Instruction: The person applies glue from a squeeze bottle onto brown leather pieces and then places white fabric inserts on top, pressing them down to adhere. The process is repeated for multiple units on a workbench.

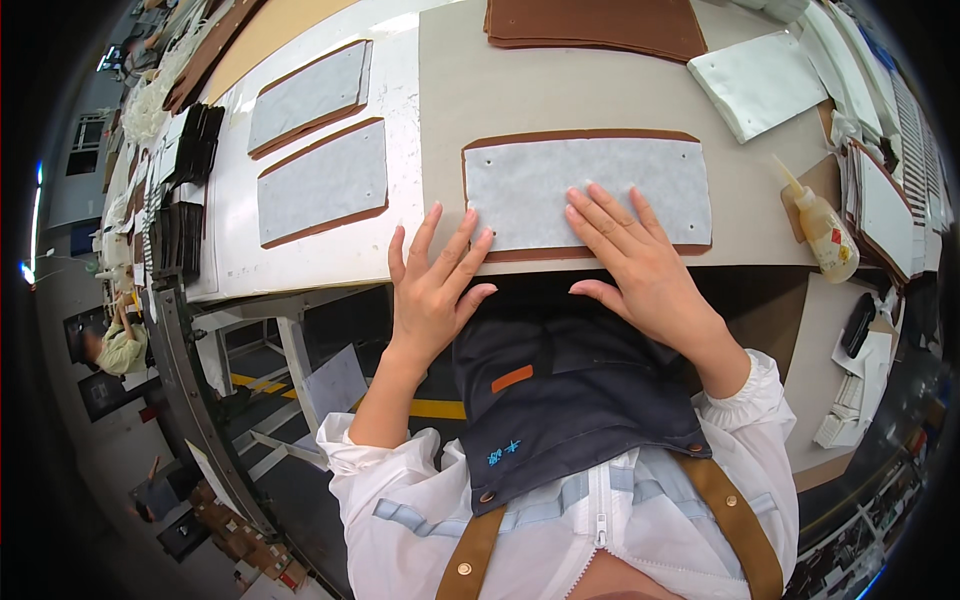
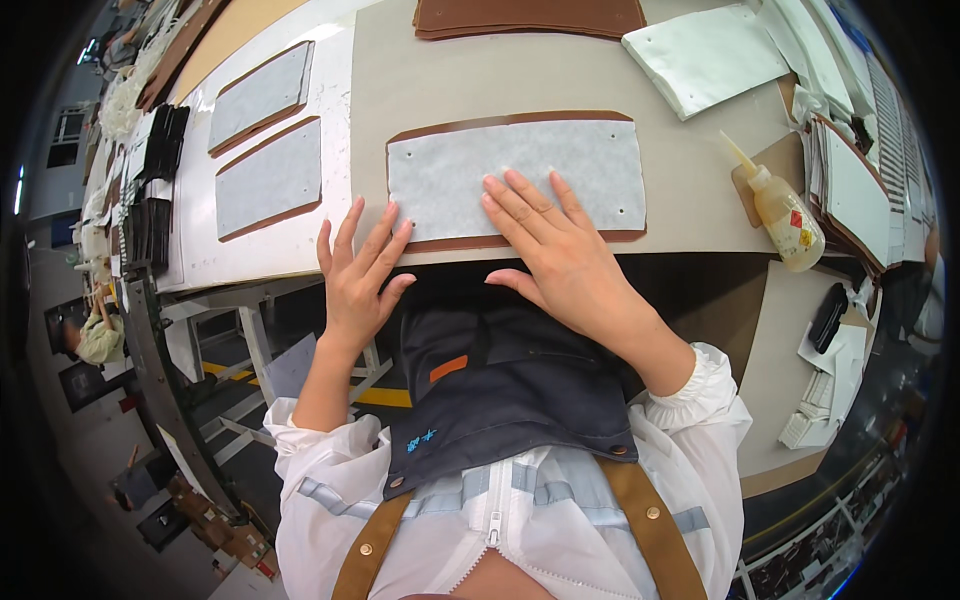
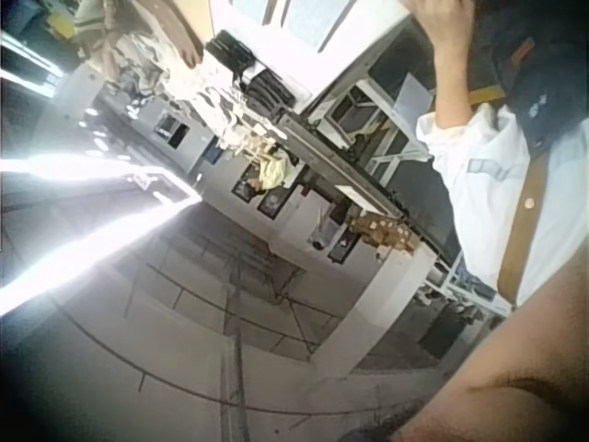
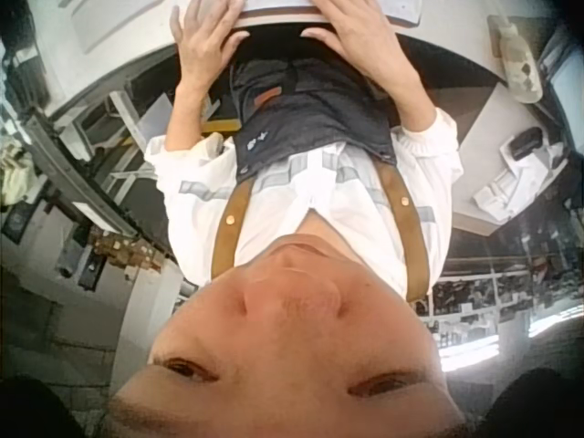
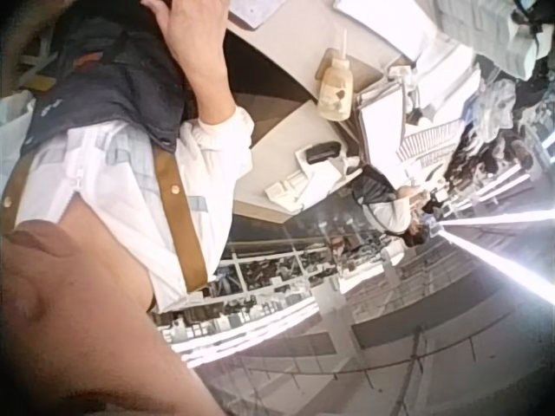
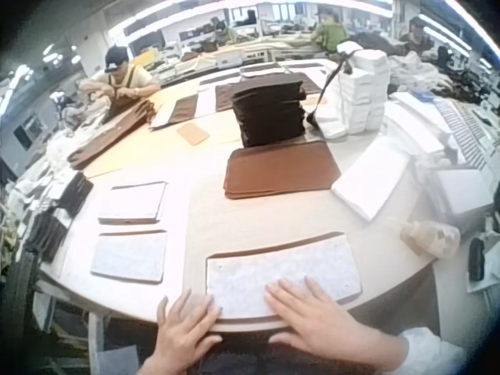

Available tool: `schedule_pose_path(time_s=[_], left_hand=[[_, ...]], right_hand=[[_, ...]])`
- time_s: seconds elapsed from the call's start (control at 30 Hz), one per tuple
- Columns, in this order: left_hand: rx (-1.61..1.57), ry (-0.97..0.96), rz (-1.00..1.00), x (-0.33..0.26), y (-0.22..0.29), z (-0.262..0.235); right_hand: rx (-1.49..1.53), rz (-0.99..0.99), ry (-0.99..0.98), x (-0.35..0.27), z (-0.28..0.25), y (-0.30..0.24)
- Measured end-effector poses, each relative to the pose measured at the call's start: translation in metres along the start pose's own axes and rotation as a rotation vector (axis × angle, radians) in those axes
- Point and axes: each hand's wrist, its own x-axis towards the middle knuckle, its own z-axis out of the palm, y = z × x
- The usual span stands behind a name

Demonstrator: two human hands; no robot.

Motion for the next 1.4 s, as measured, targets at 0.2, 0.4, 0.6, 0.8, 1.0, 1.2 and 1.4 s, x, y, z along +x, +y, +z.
schedule_pose_path(time_s=[0.2, 0.4, 0.6, 0.8, 1.0, 1.2, 1.4], left_hand=[[0.051, -0.008, 0.072, 0.005, -0.008, -0.007], [-0.061, 0.164, 0.051, 0.02, -0.014, -0.018], [-0.316, 0.251, 0.004, 0.073, 0.013, 0.009], [-0.219, 0.007, 0.064, 0.08, 0.027, 0.023], [-0.085, -0.15, -0.056, 0.07, 0.02, 0.015], [-0.15, -0.128, -0.158, 0.055, 0.015, 0.007], [-0.327, 0.079, -0.183, 0.03, 0.019, -0.003]], right_hand=[[-0.03, -0.013, -0.008, 0.0, 0.0, 0.0], [-0.016, 0.0, 0.037, -0.002, -0.007, -0.003], [-0.235, -0.026, 0.147, 0.023, 0.011, 0.013], [-0.159, 0.024, 0.158, 0.029, 0.016, 0.021], [-0.218, 0.233, 0.121, -0.01, -0.016, 0.046], [-0.258, 0.24, 0.285, -0.03, -0.032, 0.053], [0.034, -0.059, 0.269, -0.02, -0.019, 0.033]])
